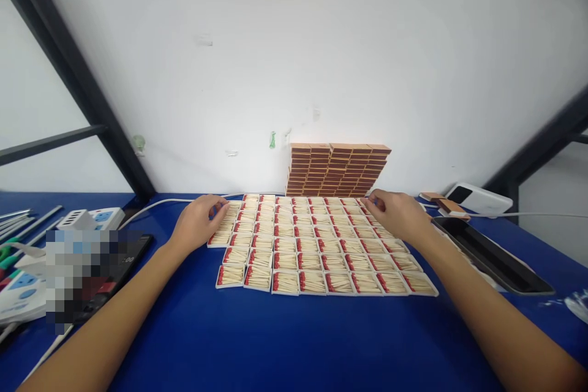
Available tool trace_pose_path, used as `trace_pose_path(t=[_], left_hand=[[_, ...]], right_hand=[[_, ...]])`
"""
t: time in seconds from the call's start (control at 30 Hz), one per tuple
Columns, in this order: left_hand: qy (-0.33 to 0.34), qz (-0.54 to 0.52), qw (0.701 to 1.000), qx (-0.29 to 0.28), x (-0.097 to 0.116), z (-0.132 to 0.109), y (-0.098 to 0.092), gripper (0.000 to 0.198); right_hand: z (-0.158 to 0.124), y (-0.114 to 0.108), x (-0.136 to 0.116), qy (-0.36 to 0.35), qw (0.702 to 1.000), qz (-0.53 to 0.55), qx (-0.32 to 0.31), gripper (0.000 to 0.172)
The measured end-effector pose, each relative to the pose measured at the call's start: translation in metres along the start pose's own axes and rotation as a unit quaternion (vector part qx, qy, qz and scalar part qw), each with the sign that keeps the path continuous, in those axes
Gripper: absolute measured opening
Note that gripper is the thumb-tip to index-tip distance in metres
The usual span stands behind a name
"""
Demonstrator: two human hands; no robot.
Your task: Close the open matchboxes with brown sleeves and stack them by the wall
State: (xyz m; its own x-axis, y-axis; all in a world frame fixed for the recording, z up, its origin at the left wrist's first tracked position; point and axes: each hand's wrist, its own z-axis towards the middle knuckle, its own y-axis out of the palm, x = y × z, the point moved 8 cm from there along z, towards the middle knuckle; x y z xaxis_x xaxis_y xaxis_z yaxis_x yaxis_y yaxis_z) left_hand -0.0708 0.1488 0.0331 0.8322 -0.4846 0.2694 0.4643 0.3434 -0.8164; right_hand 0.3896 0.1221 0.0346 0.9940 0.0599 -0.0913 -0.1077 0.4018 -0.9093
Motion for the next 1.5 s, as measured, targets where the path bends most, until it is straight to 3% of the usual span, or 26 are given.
trace_pose_path(t=[0.13,0.23,0.37,0.5,0.73,0.93,1.17,1.5], left_hand=[[0.016,-0.006,1.000,-0.008,-0.001,-0.001,0.005,0.033],[0.042,-0.003,0.999,-0.009,0.004,-0.001,0.008,0.034],[0.070,-0.012,0.997,-0.023,0.010,-0.002,0.012,0.037],[0.056,-0.018,0.998,-0.036,0.008,-0.003,0.015,0.041],[0.045,-0.025,0.997,-0.058,0.011,-0.002,0.018,0.049],[0.045,-0.032,0.997,-0.051,0.010,-0.001,0.017,0.049],[0.042,-0.026,0.997,-0.057,0.010,-0.001,0.018,0.048],[0.052,-0.027,0.996,-0.074,0.017,-0.002,0.020,0.046]], right_hand=[[0.000,0.009,0.010,0.010,0.999,-0.026,-0.030,0.031],[0.001,0.018,0.014,-0.025,0.999,-0.016,-0.026,0.025],[0.002,0.030,0.018,-0.065,0.998,0.006,-0.012,0.032],[0.003,0.039,0.021,-0.070,0.997,0.010,-0.016,0.035],[0.003,0.043,0.023,-0.086,0.996,-0.021,-0.003,0.039],[0.006,0.051,0.023,-0.143,0.990,0.002,-0.008,0.048],[0.008,0.060,0.033,-0.151,0.988,0.015,-0.015,0.052],[0.006,0.055,0.032,-0.149,0.988,0.037,-0.031,0.050]])
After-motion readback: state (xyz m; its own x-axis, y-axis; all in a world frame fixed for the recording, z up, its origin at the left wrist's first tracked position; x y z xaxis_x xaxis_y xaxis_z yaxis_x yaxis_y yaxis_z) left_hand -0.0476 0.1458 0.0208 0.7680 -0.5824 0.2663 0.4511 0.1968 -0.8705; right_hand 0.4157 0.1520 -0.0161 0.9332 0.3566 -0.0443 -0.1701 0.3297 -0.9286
